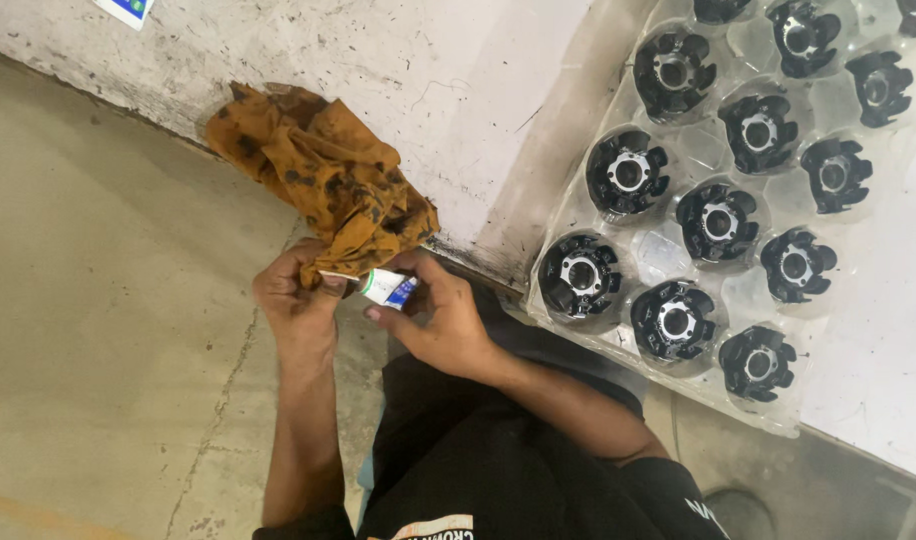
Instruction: The person applies adhesive from a tube to the inner surfaces of multiple small black mechanical parts. They pick each part from a clear plastic tray, apply the adhesive, and place it back in the tray. The person also moves a second tray of parts into view and briefly wipes the adhesive tube with a cloth.
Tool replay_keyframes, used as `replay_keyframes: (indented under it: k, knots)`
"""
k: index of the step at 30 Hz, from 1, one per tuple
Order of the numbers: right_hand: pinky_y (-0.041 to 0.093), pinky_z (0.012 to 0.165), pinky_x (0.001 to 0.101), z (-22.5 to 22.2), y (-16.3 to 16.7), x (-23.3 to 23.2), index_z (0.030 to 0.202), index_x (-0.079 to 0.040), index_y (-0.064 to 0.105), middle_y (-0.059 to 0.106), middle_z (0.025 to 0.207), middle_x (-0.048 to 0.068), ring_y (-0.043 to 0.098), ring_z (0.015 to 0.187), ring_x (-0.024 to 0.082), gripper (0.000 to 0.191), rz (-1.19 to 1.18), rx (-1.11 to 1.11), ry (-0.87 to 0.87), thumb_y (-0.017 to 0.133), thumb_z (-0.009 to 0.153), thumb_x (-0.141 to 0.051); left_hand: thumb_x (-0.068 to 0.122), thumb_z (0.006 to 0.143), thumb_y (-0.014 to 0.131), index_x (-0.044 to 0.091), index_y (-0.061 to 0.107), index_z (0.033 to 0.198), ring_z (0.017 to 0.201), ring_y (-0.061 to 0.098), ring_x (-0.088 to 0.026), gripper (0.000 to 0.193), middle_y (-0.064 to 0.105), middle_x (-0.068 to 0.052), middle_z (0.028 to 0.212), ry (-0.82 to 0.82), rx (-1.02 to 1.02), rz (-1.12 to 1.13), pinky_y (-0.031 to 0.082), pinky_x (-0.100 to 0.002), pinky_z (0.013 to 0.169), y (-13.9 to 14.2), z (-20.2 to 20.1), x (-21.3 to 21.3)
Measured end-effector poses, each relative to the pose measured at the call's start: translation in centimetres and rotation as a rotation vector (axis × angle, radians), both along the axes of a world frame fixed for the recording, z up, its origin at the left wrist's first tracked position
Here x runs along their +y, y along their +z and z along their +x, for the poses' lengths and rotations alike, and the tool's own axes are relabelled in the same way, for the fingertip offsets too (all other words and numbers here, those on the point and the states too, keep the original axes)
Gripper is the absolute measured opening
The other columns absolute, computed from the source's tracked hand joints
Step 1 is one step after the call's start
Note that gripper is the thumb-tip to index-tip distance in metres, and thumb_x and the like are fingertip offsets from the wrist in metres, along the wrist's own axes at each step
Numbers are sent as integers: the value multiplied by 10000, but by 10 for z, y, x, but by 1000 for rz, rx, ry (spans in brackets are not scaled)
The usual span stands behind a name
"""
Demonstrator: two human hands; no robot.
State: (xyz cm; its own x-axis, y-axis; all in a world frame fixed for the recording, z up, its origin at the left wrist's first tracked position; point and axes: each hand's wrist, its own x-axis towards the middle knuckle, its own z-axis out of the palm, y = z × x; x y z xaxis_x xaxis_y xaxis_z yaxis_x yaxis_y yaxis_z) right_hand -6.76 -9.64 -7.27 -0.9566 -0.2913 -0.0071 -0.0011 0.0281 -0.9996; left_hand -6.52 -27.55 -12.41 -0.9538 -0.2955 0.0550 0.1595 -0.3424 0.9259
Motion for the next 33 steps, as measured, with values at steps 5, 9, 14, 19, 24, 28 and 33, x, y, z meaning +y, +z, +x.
replay_keyframes:
  k: [5, 9, 14, 19, 24, 28, 33]
  knots:
    - [632, 852, 329, 6, -29, 20, 1209, 17, 606, 695, 1078, 89, 699, 945, 154, 254, -437, -429, -40, 684, 1026, -141, 93, 962, 811, -63, 661, 979, 892, 625, -116, 217, 680, -82, 979, 42, 170, -329, 489, -224, 792, 32, 9, 8]
    - [626, 852, 350, 7, -41, 37, 1159, 79, 641, 722, 1091, 128, 720, 939, 219, 179, -409, -553, 34, 631, 1069, -76, 105, 949, 791, -67, 655, 1012, 886, 636, -115, 228, 674, -111, 1032, 54, 202, -499, 499, -217, 766, 47, 12, 18]
    - [555, 995, 314, 13, -39, 46, 1273, 40, 620, 708, 1196, 89, 671, 1112, 158, 362, -428, -354, 130, 587, 920, 113, 162, 971, 777, -64, 645, 1048, 920, 638, -107, 273, 671, -104, 1078, 57, 139, -223, 524, -225, 784, 50, 8, 23]
    - [552, 1006, 325, 25, -37, 57, 1239, 54, 621, 717, 1146, 96, 689, 1095, 165, 316, -355, -364, 261, 603, 932, 127, 164, 973, 780, -72, 680, 1039, 848, 614, -108, 266, 679, -92, 991, -7, 102, -327, 492, -231, 752, 51, 11, 22]
    - [556, 910, 295, 31, -37, 74, 1137, 59, 654, 715, 1038, 65, 680, 1000, 135, 141, -405, -373, 306, 655, 1001, 24, 157, 966, 790, -71, 664, 1016, 901, 612, -126, 266, 667, -86, 1005, -73, 90, -350, 500, -249, 793, 61, 17, 26]
    - [572, 798, 268, 39, -39, 72, 1090, 8, 655, 712, 950, 29, 669, 886, 94, 140, -266, -392, 212, 706, 974, -53, 135, 946, 775, -61, 669, 984, 866, 609, -122, 226, 666, -79, 953, -105, 94, -530, 479, -241, 770, 66, 22, 35]
    - [554, 765, 285, 56, -34, 74, 1012, -17, 672, 703, 923, 37, 652, 886, 90, 92, -126, -107, 139, 749, 976, -50, 102, 962, 746, -71, 654, 1056, 883, 612, -109, 217, 655, -66, 1021, -203, 16, -299, 503, -219, 779, 60, 29, 50]
